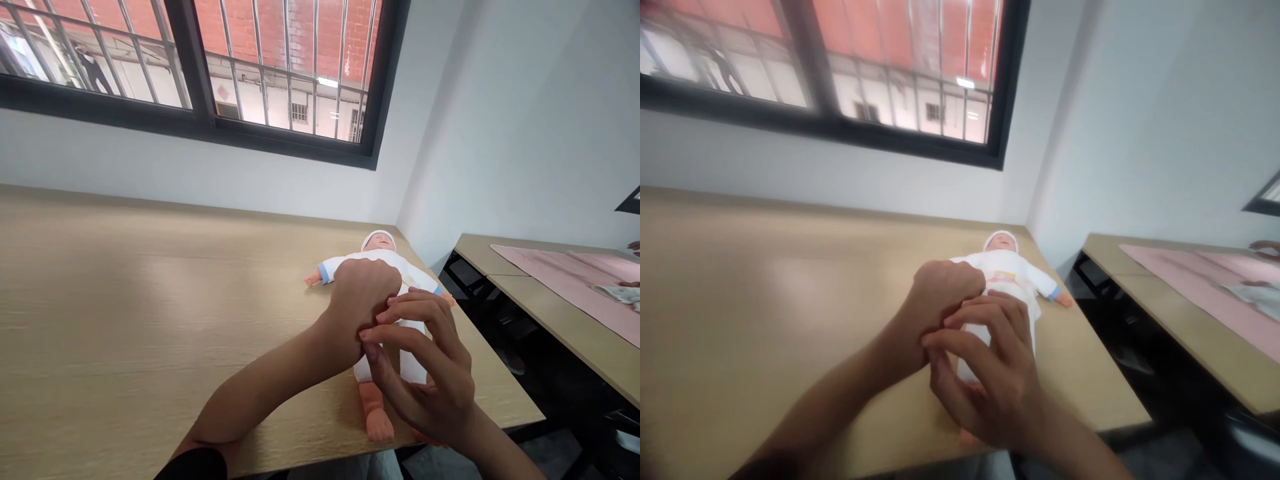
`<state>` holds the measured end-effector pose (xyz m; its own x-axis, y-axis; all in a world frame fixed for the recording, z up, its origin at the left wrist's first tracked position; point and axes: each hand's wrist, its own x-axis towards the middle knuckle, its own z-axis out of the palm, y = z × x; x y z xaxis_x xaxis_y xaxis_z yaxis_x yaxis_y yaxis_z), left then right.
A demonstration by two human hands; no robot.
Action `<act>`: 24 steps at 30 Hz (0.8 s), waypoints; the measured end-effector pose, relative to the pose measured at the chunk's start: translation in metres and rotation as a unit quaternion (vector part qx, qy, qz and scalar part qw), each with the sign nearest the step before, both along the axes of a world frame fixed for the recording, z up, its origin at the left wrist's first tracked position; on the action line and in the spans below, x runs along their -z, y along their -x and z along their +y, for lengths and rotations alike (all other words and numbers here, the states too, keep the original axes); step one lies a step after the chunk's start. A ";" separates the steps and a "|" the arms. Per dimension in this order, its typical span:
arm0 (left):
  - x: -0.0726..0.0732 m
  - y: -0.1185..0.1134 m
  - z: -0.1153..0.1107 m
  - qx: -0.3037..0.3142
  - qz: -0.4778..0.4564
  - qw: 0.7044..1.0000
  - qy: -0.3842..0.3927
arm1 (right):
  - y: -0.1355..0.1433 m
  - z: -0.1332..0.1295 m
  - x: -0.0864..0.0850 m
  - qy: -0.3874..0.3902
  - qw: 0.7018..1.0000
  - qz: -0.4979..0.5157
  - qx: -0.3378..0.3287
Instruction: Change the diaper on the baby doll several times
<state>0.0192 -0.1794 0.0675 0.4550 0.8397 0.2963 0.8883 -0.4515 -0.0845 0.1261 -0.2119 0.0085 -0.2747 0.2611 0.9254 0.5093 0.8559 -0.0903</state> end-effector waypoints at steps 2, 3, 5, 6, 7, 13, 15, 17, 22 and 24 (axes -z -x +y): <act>0.002 0.000 0.000 -0.005 0.003 1.000 -0.010 | 0.000 -0.001 0.000 -0.002 1.000 0.000 0.001; 0.002 -0.001 0.000 -0.007 0.004 1.000 -0.012 | 0.000 -0.001 0.000 -0.003 1.000 0.000 0.001; 0.003 -0.001 0.000 -0.009 0.008 1.000 -0.010 | 0.000 -0.001 0.001 -0.007 1.000 0.002 0.002; 0.003 -0.001 0.000 -0.010 0.010 1.000 -0.007 | 0.000 -0.002 0.001 -0.007 1.000 0.003 0.003; 0.003 -0.001 -0.001 -0.011 0.010 1.000 -0.004 | 0.000 -0.002 0.002 -0.008 1.000 0.004 0.003; 0.001 -0.001 -0.003 -0.010 0.000 1.000 -0.001 | 0.000 -0.003 0.003 -0.002 1.000 0.003 0.006; 0.002 -0.001 -0.003 -0.013 -0.001 1.000 0.000 | -0.001 -0.004 0.002 -0.002 1.000 -0.002 0.007; 0.002 -0.001 -0.004 -0.018 0.000 1.000 -0.007 | -0.001 -0.005 0.001 -0.002 1.000 -0.007 0.007; 0.002 -0.001 -0.005 -0.023 0.007 1.000 -0.008 | 0.000 -0.007 0.000 -0.003 1.000 -0.004 0.008; 0.001 -0.001 -0.005 -0.023 0.012 1.000 -0.002 | 0.001 -0.007 0.000 -0.010 1.000 0.001 0.008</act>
<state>0.0206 -0.1848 0.0666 0.4233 0.8582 0.2903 0.9056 -0.4104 -0.1073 0.1248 -0.2189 0.0081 -0.2685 0.2463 0.9312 0.5221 0.8496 -0.0742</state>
